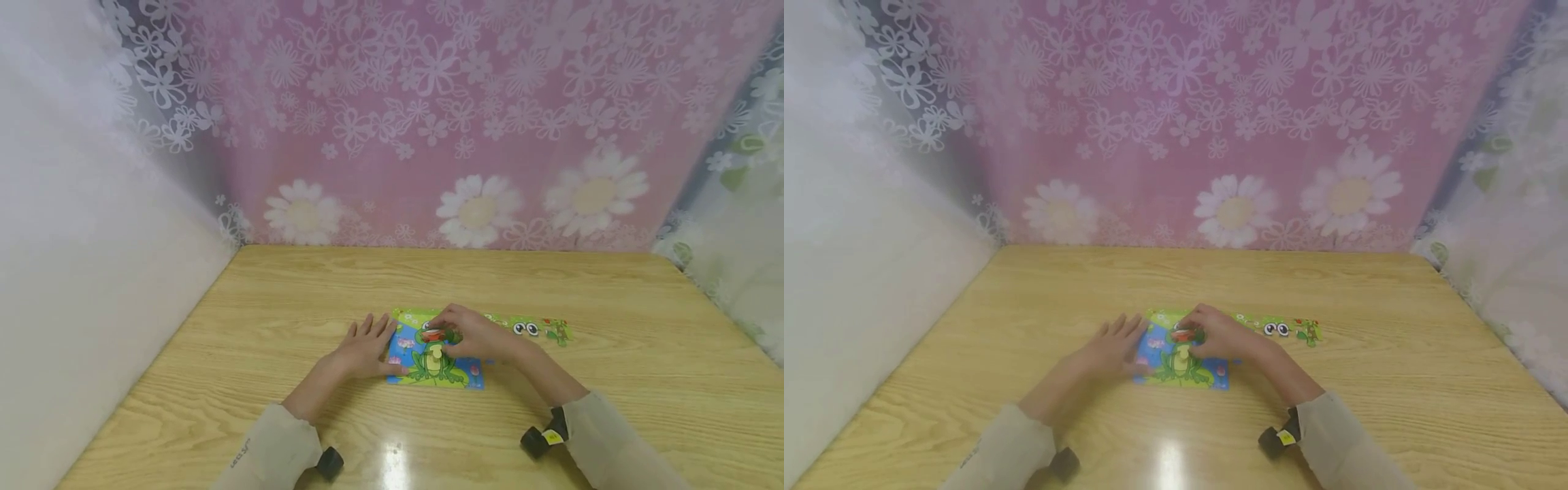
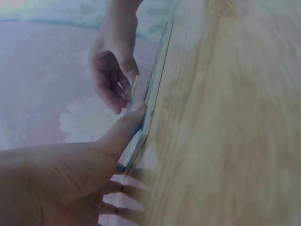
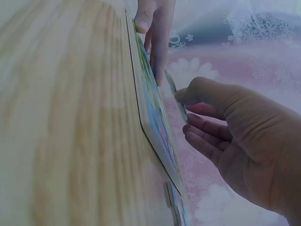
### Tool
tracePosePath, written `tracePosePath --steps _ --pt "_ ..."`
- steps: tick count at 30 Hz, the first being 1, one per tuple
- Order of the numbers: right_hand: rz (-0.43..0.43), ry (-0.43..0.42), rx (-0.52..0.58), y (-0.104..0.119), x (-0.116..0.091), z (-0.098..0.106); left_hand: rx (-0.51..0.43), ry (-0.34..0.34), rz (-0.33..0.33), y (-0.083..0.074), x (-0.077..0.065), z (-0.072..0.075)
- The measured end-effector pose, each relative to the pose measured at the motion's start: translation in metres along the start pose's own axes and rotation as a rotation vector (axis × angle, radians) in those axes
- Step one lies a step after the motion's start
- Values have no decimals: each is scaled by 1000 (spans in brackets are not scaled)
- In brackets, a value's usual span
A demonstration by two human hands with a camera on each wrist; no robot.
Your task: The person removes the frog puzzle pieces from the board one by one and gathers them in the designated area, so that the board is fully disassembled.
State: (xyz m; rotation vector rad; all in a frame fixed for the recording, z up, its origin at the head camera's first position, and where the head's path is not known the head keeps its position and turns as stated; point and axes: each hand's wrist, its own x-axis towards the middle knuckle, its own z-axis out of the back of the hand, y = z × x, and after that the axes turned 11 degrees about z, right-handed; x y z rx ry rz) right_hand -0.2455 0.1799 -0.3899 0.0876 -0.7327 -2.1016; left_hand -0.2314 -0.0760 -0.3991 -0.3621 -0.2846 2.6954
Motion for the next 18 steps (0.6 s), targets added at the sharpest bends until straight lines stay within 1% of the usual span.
tracePosePath --steps 3,5,11,16,18 --pt "28 -16 3 0 -4 3 -6 3 0 0 0 -1" --pt "28 -23 -4 0 -7 6 -7 5 4 0 0 -2" --pt "-3 -66 -5 0 -23 16 -16 0 7 0 1 -3" --pt "-6 -108 -34 -1 -39 24 -6 -9 4 1 2 -3" --pt "-20 -115 -46 -2 -46 28 0 -10 5 2 3 -4"
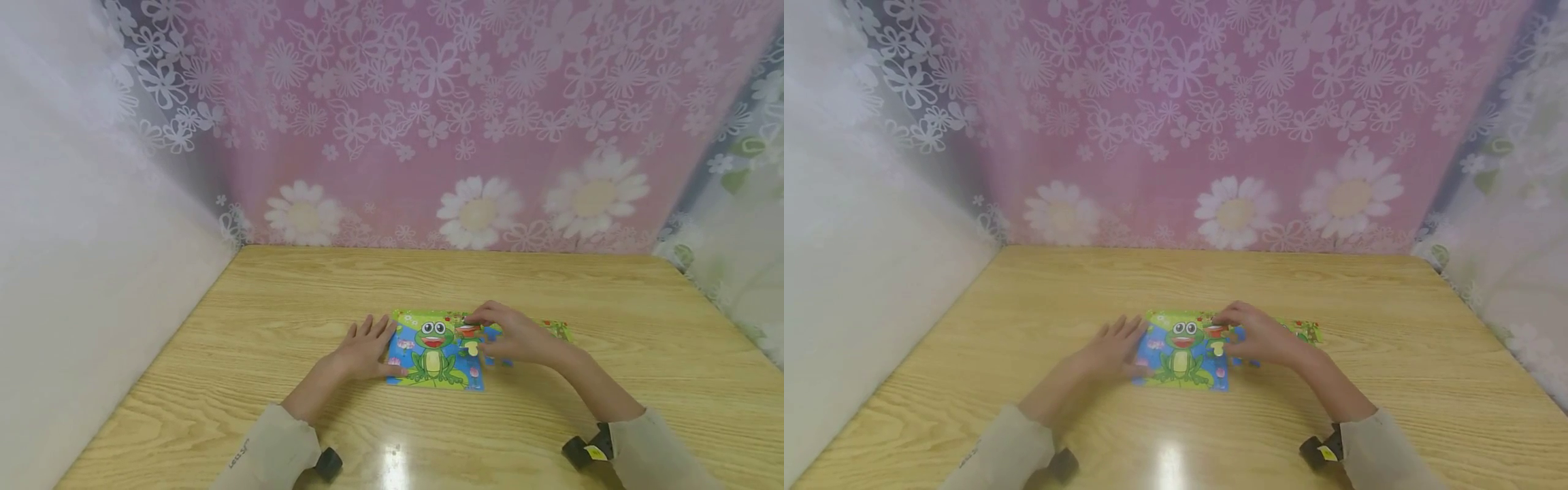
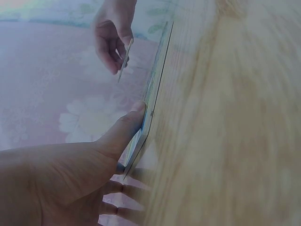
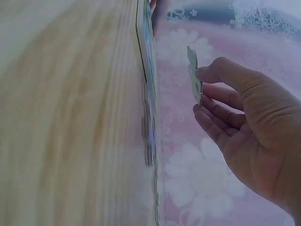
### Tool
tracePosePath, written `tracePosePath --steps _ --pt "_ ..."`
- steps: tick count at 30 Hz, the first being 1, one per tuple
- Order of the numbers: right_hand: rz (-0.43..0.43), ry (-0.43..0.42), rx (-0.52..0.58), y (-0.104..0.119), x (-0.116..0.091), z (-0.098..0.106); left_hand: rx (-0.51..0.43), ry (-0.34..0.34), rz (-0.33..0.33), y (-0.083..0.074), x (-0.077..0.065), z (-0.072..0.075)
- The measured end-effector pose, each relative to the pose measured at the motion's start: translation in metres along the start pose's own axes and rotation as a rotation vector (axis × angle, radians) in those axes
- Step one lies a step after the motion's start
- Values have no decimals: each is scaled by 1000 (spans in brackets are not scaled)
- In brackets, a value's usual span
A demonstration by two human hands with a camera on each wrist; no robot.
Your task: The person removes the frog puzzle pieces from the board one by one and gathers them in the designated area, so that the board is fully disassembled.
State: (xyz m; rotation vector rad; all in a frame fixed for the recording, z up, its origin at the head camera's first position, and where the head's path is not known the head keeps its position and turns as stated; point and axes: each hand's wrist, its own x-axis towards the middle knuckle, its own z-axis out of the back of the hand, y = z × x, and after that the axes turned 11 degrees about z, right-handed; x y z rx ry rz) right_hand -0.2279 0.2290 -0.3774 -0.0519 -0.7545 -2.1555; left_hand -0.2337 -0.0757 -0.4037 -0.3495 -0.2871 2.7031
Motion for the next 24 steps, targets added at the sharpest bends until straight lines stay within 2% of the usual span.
tracePosePath --steps 11,18,24 --pt "-14 -70 -38 -5 -35 19 -1 1 -4 1 0 0" --pt "-38 -76 -92 -12 -58 27 3 -1 -7 1 0 0" --pt "-64 -81 -90 -22 -74 29 -1 4 -6 0 0 1"
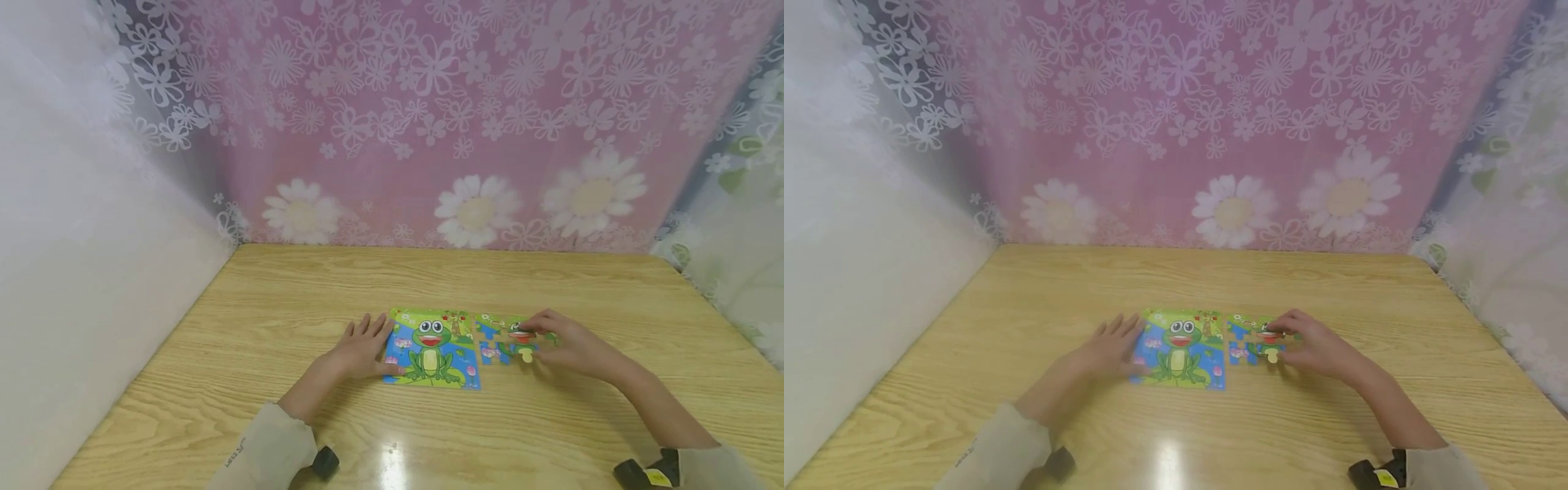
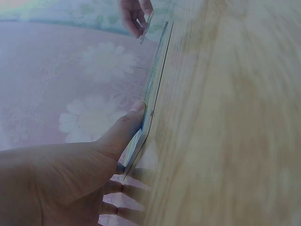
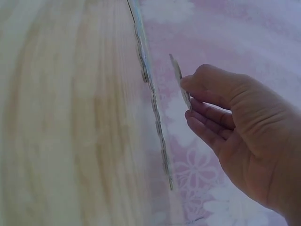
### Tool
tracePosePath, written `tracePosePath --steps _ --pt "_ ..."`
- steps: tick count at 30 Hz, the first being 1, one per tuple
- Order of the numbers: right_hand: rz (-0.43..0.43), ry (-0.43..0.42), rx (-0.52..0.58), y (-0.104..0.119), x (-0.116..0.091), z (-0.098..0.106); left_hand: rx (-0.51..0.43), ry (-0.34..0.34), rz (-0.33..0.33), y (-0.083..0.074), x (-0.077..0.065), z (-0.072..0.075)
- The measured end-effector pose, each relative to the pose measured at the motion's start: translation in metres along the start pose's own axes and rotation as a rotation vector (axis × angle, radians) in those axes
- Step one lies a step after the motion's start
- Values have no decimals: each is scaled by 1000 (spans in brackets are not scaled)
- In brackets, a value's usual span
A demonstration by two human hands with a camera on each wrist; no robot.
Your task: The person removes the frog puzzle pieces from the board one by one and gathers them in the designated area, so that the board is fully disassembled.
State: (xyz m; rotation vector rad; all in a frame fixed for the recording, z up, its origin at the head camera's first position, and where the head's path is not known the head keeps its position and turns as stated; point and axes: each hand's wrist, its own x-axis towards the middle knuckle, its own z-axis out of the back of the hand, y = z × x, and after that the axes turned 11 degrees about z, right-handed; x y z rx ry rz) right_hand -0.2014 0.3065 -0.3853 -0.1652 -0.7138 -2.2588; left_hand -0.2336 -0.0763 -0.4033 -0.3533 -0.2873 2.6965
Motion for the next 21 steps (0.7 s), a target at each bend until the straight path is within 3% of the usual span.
tracePosePath --steps 13,21 --pt "-63 44 25 -14 -14 -3 -5 1 4 0 0 0" --pt "-19 75 31 -20 -17 -4 -11 7 13 -1 0 1"
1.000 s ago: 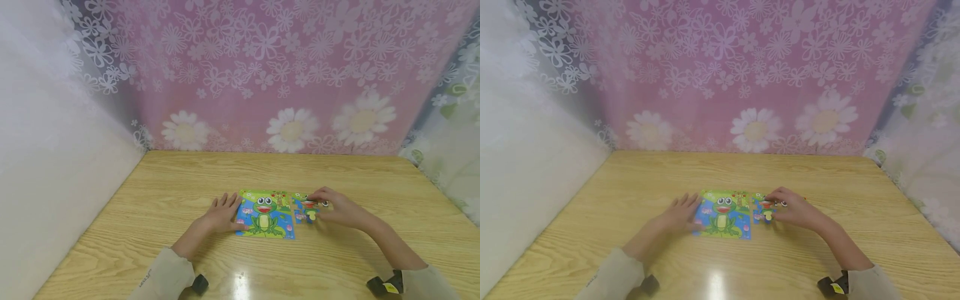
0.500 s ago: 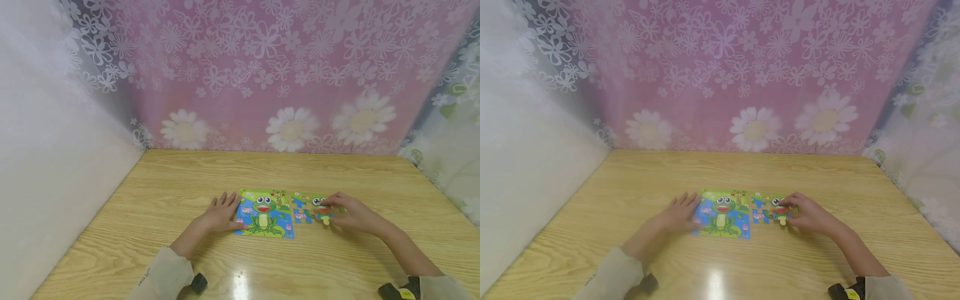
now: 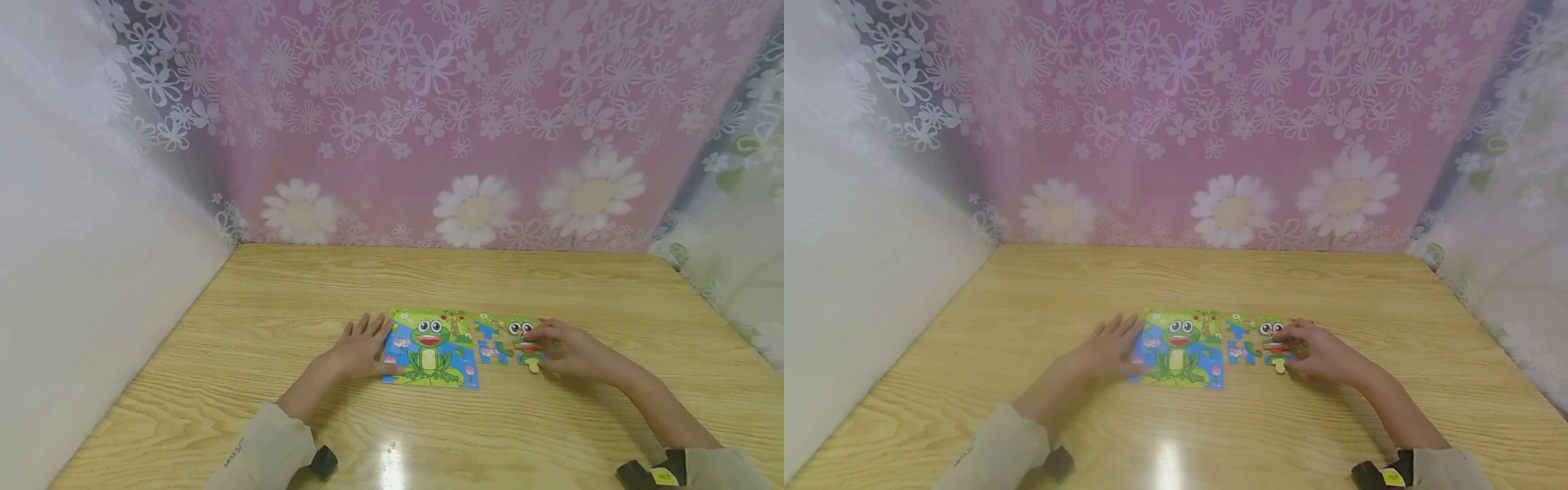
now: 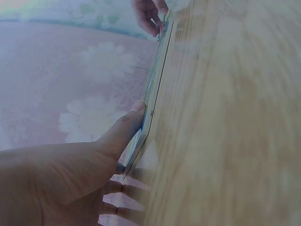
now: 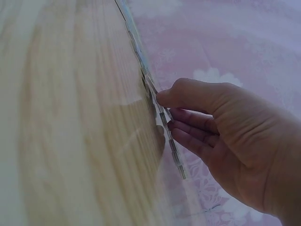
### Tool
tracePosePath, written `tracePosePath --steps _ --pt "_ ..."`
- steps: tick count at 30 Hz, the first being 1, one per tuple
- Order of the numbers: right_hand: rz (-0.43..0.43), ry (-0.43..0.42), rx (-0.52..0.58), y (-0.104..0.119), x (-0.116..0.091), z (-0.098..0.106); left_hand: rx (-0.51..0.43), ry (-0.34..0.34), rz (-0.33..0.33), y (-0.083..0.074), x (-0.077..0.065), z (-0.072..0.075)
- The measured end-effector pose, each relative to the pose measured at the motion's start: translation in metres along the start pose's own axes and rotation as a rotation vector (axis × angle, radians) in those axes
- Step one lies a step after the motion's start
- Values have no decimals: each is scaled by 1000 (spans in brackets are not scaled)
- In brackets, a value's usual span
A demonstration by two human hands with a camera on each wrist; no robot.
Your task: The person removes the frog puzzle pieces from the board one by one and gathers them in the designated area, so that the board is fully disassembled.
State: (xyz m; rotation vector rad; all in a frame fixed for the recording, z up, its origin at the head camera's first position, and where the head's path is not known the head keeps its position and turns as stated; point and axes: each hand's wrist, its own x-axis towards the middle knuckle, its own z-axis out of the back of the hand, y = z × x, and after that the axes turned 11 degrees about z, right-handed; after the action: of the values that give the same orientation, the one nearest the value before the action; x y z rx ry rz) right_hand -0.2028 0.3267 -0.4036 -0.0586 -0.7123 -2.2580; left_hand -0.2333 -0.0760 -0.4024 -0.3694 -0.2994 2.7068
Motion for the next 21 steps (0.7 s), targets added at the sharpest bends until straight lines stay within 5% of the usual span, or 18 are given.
tracePosePath --steps 21 --pt "-64 6 108 -3 -2 -2 -2 4 -4 1 2 -1"
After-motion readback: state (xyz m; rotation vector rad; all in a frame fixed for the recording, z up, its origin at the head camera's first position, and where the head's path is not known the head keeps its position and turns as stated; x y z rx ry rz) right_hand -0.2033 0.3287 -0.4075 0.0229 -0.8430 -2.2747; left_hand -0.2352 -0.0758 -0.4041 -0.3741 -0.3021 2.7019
